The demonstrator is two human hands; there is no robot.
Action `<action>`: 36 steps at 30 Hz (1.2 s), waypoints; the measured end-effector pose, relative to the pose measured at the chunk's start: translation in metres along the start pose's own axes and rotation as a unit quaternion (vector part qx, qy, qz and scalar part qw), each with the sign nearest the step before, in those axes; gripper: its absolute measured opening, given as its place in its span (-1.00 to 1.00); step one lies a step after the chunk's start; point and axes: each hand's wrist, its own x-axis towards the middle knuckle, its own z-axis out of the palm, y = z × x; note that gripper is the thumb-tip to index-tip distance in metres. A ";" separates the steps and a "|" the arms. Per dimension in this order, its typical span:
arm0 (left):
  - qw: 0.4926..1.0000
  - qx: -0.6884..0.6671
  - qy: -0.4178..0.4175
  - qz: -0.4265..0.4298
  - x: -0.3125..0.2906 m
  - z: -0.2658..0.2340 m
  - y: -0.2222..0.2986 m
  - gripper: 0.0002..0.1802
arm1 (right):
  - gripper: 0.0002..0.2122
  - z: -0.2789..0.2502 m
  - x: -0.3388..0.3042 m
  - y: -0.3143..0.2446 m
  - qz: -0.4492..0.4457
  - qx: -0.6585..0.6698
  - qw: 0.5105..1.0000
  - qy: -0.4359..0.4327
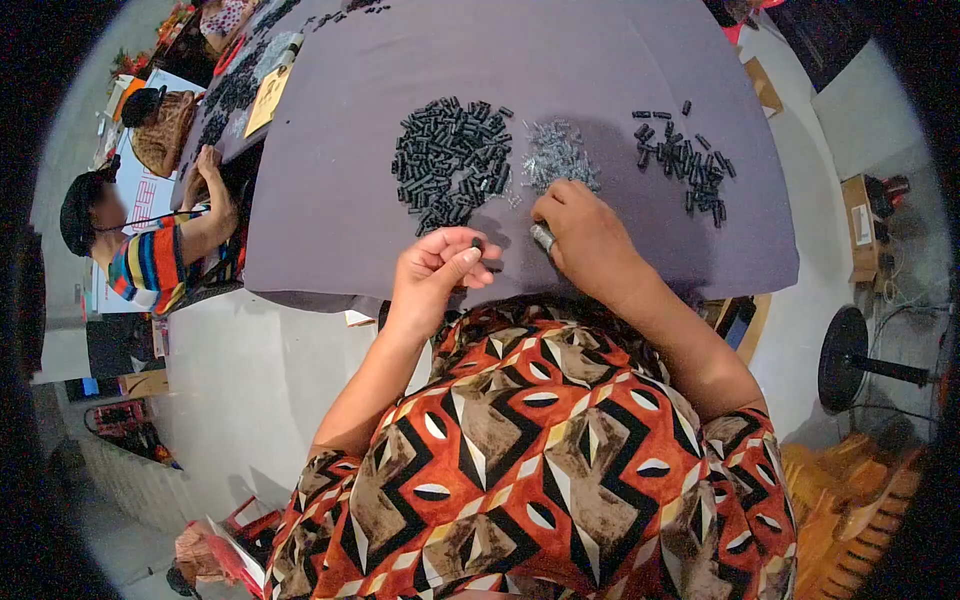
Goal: Manually assembling small black plastic tubes onto silver pins at a workshop table.
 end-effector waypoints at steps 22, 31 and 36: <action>1.000 0.014 0.001 0.026 -0.005 0.015 0.013 -0.80 | -0.79 -0.007 -0.009 -0.001 0.023 -0.020 0.999 -0.011; 0.990 -0.137 0.007 -0.029 0.001 0.006 0.003 -0.84 | -0.80 -0.010 -0.010 -0.002 0.030 -0.021 0.999 -0.020; 0.966 -0.248 0.011 -0.067 -0.001 0.021 0.011 -0.86 | -0.79 -0.010 -0.009 -0.001 0.044 0.058 0.997 0.007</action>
